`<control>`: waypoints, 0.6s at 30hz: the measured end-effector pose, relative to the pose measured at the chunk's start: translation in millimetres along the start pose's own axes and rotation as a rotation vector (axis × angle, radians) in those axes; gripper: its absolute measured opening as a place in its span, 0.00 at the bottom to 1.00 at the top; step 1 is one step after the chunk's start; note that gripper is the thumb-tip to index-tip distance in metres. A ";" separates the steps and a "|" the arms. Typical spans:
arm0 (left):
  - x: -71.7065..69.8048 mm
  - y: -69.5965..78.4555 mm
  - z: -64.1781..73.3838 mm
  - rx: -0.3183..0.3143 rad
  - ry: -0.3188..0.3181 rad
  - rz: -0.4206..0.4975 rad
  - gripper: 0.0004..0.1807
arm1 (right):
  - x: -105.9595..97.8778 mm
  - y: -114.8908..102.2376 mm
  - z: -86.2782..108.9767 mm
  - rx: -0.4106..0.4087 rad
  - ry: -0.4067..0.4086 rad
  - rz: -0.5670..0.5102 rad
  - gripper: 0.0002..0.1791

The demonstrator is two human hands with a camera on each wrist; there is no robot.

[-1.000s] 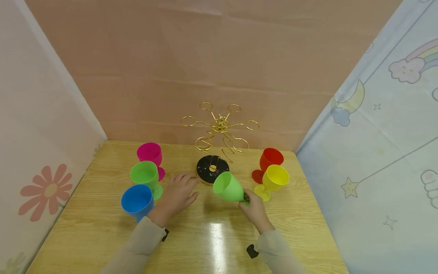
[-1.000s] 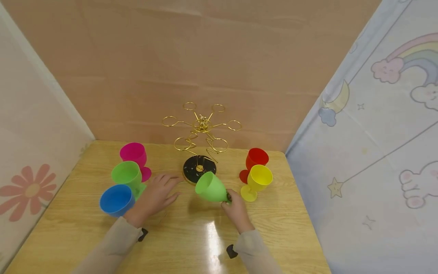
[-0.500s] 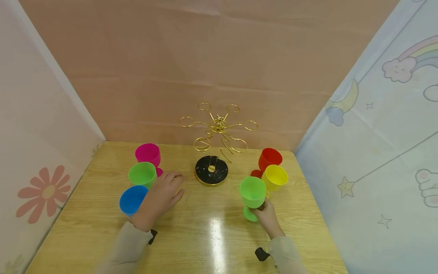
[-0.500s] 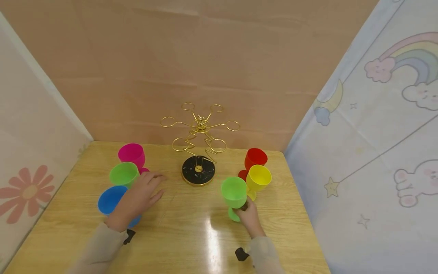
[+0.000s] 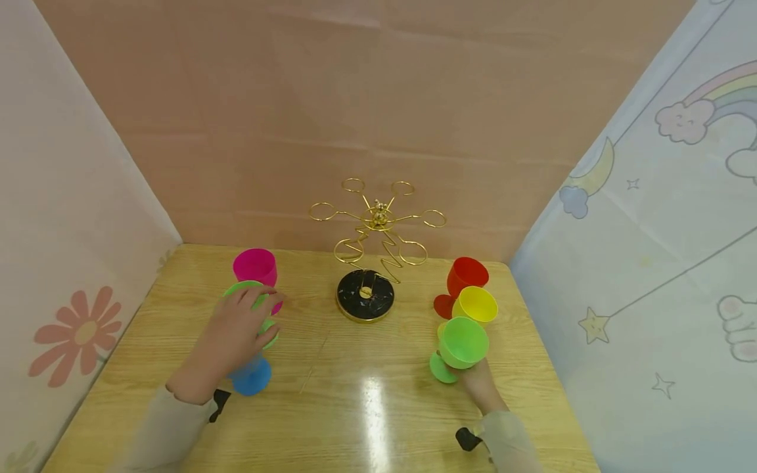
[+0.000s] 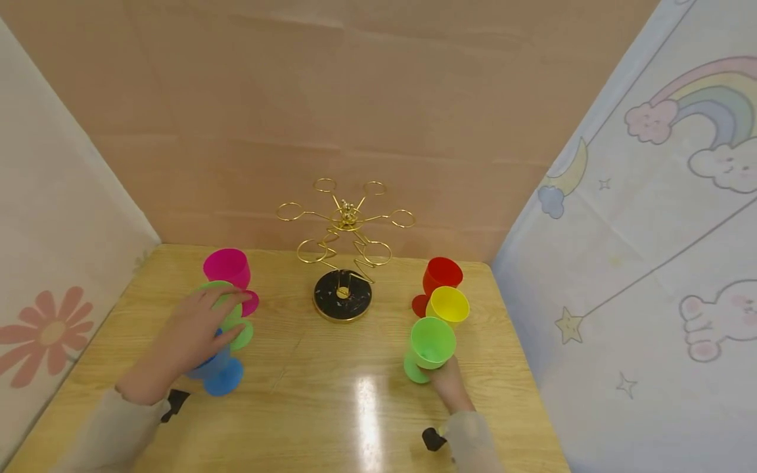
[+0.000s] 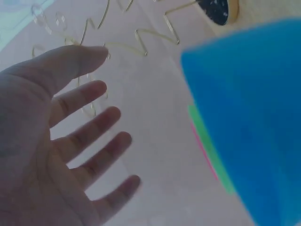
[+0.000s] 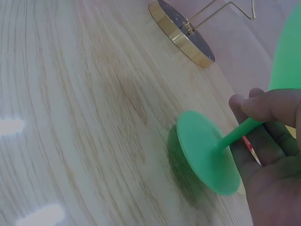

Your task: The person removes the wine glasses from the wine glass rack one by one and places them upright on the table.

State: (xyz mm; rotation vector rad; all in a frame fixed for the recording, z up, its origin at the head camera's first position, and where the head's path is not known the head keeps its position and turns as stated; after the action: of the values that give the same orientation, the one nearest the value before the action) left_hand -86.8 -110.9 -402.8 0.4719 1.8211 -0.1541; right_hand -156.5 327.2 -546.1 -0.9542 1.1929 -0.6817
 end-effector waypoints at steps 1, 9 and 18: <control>-2.1 -5.4 0.2 -0.023 -0.016 0.000 0.27 | -1.3 -4.9 1.2 -0.012 -0.006 0.018 0.21; -9.9 -55.5 -8.7 -0.185 -0.099 -0.010 0.37 | -9.1 -15.7 5.0 -0.016 0.000 0.101 0.16; 0.3 -92.6 -30.9 -0.271 -0.180 0.080 0.46 | -14.0 1.7 7.6 -0.095 -0.098 -0.057 0.22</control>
State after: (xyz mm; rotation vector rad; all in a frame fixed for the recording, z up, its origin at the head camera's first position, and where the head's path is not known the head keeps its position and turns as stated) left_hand -150.9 -184.5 -406.2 0.3274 1.6138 0.1024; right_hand -152.8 341.8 -540.6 -1.0929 1.1227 -0.6200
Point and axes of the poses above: each hand's wrist, its own z-axis away from the middle knuckle, its own x-axis out of the palm, y = z × x, the point moved 7 cm from there along -z, towards the middle knuckle, and after that the axes turned 8 degrees about -y, right-handed, at the moved point
